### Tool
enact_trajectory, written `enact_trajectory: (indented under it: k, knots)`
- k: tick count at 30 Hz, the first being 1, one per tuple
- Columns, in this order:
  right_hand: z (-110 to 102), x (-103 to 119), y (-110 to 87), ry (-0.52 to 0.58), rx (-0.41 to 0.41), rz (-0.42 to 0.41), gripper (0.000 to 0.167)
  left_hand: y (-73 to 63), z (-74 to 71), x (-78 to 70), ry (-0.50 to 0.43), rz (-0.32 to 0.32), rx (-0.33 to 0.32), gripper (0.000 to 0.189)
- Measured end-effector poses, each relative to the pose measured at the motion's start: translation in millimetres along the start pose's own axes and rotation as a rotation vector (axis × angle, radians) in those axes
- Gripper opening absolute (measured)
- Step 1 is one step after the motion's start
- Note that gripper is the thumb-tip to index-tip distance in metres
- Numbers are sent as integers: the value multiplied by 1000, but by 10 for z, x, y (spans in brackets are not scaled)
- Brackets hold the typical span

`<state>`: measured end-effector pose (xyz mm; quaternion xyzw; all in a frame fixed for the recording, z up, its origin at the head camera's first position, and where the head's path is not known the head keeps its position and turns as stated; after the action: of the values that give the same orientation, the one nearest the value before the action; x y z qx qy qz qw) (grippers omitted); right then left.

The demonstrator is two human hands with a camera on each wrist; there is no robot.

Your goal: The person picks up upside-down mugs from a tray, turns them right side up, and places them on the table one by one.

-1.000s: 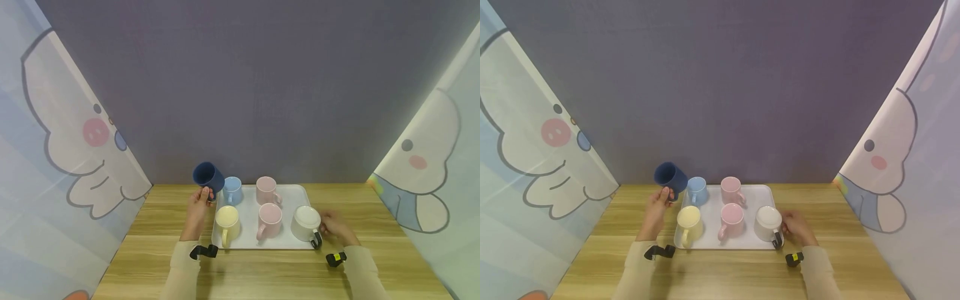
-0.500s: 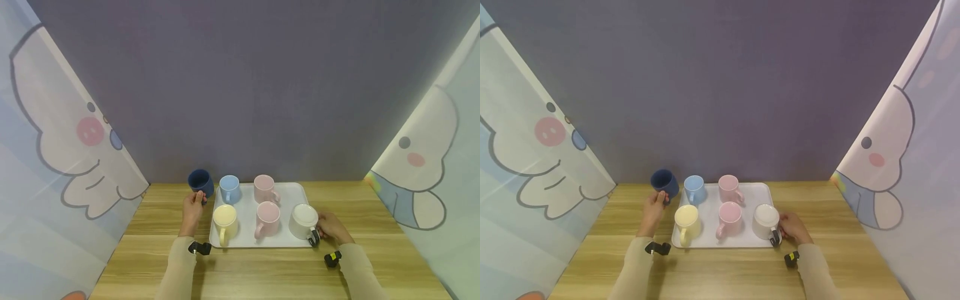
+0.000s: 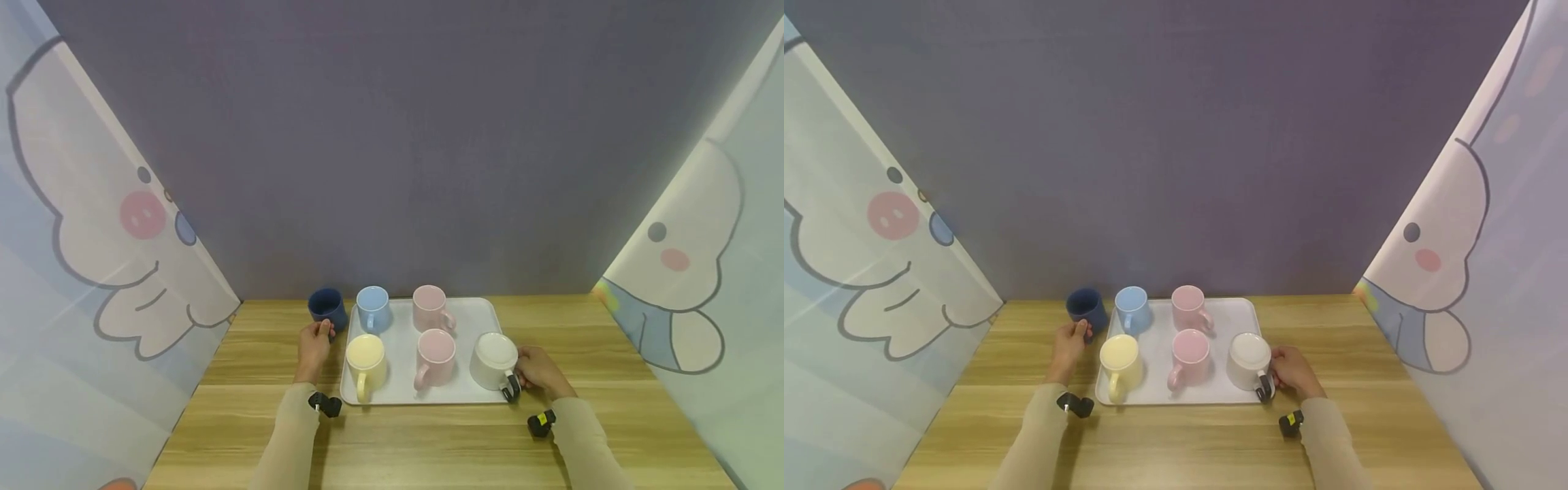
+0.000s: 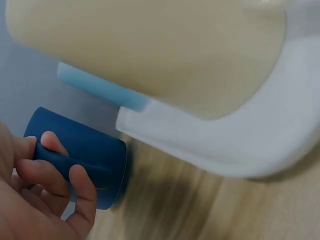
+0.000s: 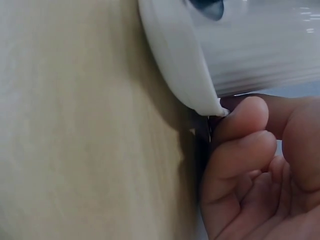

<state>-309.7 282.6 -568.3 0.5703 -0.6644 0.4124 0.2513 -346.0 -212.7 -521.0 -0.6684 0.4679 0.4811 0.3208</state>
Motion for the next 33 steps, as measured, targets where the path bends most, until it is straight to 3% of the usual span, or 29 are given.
enact_trajectory:
  k: [12,22,33]
  knots:
    - [24,10,-5,42,-11,4,31,192,-5,-3,76,-15,-9,37]
    - [16,8,-10,27,-25,-10,27,169,-7,30,65,-56,-5,39]
    - [25,-29,-34,74,-6,-5,26,167,-7,12,105,-20,-19,34]
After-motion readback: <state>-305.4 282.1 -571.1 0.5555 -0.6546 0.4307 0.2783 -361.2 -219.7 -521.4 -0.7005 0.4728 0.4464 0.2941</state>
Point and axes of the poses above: each hand's wrist, its own y-axis towards the middle knuckle, its own z-axis out of the palm, x = y × z, the point moved 7 cm from there along y, towards the middle knuckle
